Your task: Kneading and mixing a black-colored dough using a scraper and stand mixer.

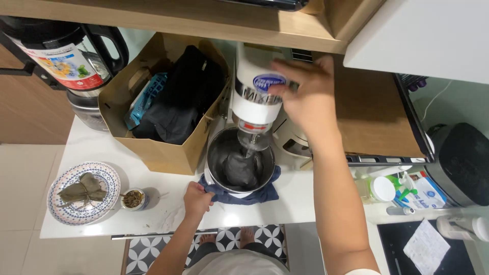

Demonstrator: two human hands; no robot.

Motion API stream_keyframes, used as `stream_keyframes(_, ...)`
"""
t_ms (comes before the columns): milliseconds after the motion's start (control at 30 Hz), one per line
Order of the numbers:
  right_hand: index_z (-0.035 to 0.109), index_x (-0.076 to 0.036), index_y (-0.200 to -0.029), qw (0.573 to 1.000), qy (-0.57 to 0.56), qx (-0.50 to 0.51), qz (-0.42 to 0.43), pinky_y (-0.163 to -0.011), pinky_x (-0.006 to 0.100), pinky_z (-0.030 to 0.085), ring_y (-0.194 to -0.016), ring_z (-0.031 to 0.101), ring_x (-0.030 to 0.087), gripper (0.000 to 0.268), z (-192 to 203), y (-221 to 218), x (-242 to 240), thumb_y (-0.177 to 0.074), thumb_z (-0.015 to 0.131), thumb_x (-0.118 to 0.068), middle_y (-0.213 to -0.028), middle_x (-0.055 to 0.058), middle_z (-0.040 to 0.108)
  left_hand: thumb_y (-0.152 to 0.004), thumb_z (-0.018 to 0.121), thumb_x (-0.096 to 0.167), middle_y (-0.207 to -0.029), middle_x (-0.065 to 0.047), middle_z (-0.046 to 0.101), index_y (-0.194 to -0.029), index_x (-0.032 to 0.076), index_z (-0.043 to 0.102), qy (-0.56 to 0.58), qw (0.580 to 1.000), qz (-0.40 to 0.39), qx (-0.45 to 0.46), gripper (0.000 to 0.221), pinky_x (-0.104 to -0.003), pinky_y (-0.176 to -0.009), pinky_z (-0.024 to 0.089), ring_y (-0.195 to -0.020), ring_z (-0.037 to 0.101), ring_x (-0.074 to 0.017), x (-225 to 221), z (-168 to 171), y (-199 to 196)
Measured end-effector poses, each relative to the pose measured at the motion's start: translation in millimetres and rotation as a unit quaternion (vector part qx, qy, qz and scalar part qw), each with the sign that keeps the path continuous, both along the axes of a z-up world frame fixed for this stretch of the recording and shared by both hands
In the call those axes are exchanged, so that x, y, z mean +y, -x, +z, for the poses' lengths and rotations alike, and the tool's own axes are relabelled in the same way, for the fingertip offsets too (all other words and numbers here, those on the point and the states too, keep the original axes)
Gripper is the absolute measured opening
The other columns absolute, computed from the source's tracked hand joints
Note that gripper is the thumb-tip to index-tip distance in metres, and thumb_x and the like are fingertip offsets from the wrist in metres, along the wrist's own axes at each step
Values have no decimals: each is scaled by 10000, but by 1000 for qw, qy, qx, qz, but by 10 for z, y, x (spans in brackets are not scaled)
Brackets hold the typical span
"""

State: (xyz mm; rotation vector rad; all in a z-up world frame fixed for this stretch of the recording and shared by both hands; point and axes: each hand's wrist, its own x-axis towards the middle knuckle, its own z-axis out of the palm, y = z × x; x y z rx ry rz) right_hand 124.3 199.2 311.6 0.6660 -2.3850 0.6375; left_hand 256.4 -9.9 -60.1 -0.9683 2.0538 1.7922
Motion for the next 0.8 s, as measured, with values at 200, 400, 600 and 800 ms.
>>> stream_keyframes(200, 748, -111, -1178, 990, 46, -117, -66, -961, 338, 497, -1112, 694, 266, 443, 91, 395, 3, -772, 897, -209, -1159, 100, 754, -744, 780, -6, -767, -140, 649, -968, 31, 469, -4, 1000, -6, -10, 384, -357, -368, 483, -526, 699, -236, -9, -16, 39)
stream_keyframes(400, 749, -88, -1166, 992, -12, -77, -97, -967, 399, 457, -1106, 667, 328, 442, 58, 364, -33, -777, 872, -259, -1144, 126, 752, -734, 780, -19, -755, -124, 643, -947, 37, 476, 0, 1000, -14, 19, 375, -354, -365, 475, -519, 702, -236, -23, -70, 1)
stream_keyframes(600, 708, -80, -1249, 980, -146, 16, -134, -1108, 570, 310, -1138, 633, 365, 398, -91, 74, -72, -896, 712, -265, -1148, 193, 715, -764, 736, -64, -733, -133, 644, -963, 45, 465, -44, 995, -20, 90, 353, -341, -376, 479, -526, 699, -236, -86, -420, -98)
stream_keyframes(800, 622, -3, -1282, 994, -67, -8, -85, -936, 482, 438, -1008, 562, 342, 363, -299, -1473, 0, -922, 604, -44, -1042, 143, 605, -817, 701, -63, -832, -143, 618, -1029, 54, 442, -101, 969, -51, 221, 355, -352, -425, 534, -595, 700, -264, -202, -935, -233)
